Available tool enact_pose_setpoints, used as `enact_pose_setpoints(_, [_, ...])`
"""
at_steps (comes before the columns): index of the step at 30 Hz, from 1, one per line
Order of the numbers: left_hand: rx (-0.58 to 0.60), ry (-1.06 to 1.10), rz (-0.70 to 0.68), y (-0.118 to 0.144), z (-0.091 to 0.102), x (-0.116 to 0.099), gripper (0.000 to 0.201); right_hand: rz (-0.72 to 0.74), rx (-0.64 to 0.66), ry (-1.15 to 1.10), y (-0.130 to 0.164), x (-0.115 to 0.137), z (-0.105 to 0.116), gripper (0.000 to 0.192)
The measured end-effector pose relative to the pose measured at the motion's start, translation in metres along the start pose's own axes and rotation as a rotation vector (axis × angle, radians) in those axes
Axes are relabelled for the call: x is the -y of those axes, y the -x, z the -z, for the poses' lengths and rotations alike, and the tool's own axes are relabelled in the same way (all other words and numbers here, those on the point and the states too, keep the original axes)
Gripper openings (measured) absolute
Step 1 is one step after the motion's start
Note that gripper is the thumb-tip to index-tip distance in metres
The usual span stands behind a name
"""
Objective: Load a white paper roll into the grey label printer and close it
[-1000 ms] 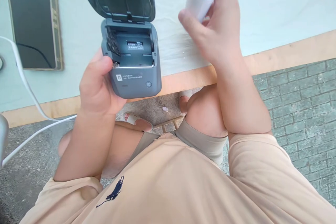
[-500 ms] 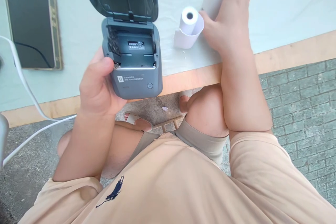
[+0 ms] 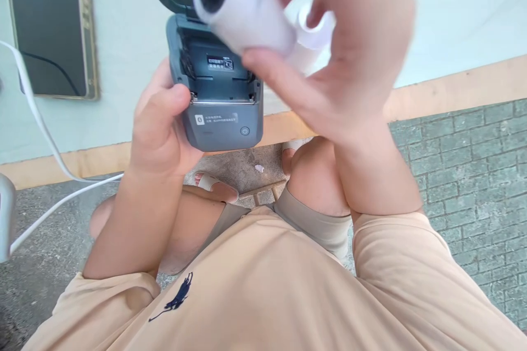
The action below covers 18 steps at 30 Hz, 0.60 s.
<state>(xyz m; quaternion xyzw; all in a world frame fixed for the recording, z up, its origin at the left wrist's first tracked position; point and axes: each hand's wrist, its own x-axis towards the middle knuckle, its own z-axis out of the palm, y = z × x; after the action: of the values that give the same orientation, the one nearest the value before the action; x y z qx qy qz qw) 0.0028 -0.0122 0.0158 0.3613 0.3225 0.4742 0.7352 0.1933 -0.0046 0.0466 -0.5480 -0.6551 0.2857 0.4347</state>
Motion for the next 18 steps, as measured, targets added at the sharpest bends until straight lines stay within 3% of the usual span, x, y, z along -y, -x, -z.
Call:
enact_pose_setpoints(3, [-0.039, 0.027, -0.031, 0.002, -0.004, 0.002, 0.028, 0.264, 0.076, 0.223, 0.002, 0.011, -0.009, 0.029])
enact_pose_setpoints(6, [-0.071, 0.050, -0.068, 0.002, -0.006, 0.004, 0.027, 0.394, 0.167, 0.348, -0.003, 0.020, -0.013, 0.024])
enact_pose_setpoints(12, [0.004, 0.011, -0.077, 0.002, -0.003, 0.005, 0.028, 0.341, 0.262, 0.386, -0.003, 0.022, -0.018, 0.009])
enact_pose_setpoints(18, [0.052, -0.027, -0.068, 0.000, 0.004, 0.006, 0.037, 0.330, 0.197, 0.444, 0.000, 0.021, -0.017, 0.013])
